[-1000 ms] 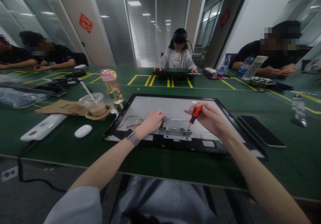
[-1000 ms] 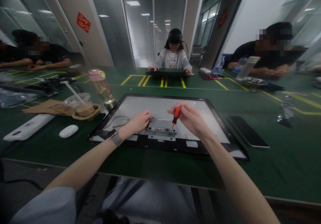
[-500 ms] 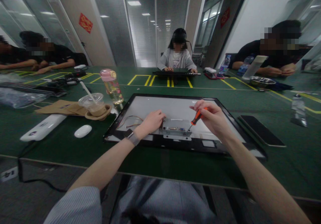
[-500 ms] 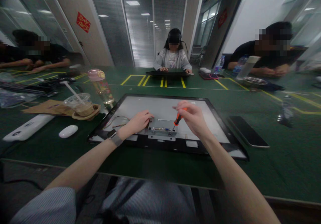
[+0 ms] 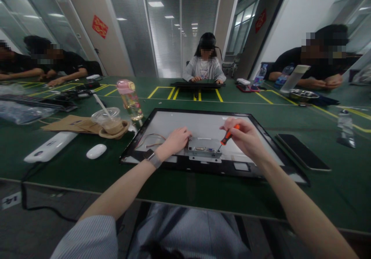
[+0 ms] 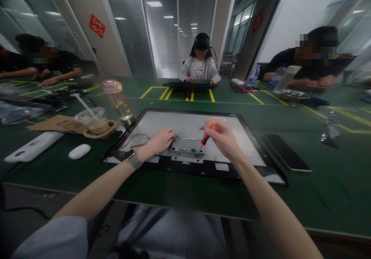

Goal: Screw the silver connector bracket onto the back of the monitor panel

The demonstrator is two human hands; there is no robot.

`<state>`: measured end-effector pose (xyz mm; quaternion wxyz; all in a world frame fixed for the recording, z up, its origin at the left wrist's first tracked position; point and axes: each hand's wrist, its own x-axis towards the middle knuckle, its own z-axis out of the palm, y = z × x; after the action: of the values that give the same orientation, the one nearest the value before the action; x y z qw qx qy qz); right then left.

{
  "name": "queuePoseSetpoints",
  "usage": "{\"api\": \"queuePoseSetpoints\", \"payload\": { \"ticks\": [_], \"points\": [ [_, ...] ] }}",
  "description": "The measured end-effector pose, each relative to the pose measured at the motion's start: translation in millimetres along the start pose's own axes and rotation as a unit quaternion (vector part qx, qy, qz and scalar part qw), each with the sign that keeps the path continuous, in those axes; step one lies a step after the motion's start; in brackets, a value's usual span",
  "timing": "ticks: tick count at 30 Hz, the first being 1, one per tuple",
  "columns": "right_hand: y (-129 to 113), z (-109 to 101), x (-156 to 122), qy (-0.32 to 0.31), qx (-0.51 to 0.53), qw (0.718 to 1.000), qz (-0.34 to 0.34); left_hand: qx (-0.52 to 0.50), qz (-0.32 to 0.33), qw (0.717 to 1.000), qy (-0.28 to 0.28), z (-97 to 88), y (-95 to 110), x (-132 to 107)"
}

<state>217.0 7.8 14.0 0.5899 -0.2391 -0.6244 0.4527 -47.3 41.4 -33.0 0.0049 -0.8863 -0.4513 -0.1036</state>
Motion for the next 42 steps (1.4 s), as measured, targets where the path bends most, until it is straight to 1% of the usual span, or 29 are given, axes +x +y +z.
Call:
{"api": "queuePoseSetpoints", "payload": {
  "ticks": [4, 10, 16, 20, 25, 30, 33, 38, 42],
  "points": [
    [1.0, 1.0, 0.1, 0.004, 0.003, 1.0, 0.005, 0.005, -0.002, 1.0, -0.002, 0.0, 0.1, -0.2],
    [0.0, 1.2, 0.8, -0.023, 0.039, 0.998, 0.033, 0.006, -0.002, 1.0, -0.001, 1.4, -1.2, 0.1],
    [0.9, -3.0, 2.0, 0.016, 0.032, 0.998, 0.047, 0.002, -0.008, 1.0, -0.005, -0.9, 0.4, 0.0],
    [-1.1, 0.0, 1.0, 0.006, 0.037, 0.998, 0.049, 0.004, -0.009, 1.0, -0.011, -2.8, 2.0, -0.2],
    [-3.2, 4.4, 1.2, 0.022, 0.023, 0.999, 0.036, 0.01, -0.008, 1.0, -0.013, -2.2, 1.6, 0.4],
    [-2.1, 2.9, 1.9, 0.024, 0.043, 0.998, 0.036, 0.002, -0.001, 1.0, -0.003, -0.7, 0.0, 0.1],
    [0.1, 0.8, 0.1, 0.017, 0.041, 0.998, 0.047, -0.002, -0.002, 1.0, -0.006, -1.7, 0.4, -0.5],
    [1.5, -0.5, -2.3, -0.015, 0.029, 0.997, 0.068, -0.009, -0.007, 1.0, -0.009, -3.4, 1.8, -0.6],
    [0.4, 1.3, -0.8, -0.009, 0.035, 0.998, 0.059, -0.009, -0.005, 1.0, -0.01, -2.3, 1.5, 0.0]
  ]
}}
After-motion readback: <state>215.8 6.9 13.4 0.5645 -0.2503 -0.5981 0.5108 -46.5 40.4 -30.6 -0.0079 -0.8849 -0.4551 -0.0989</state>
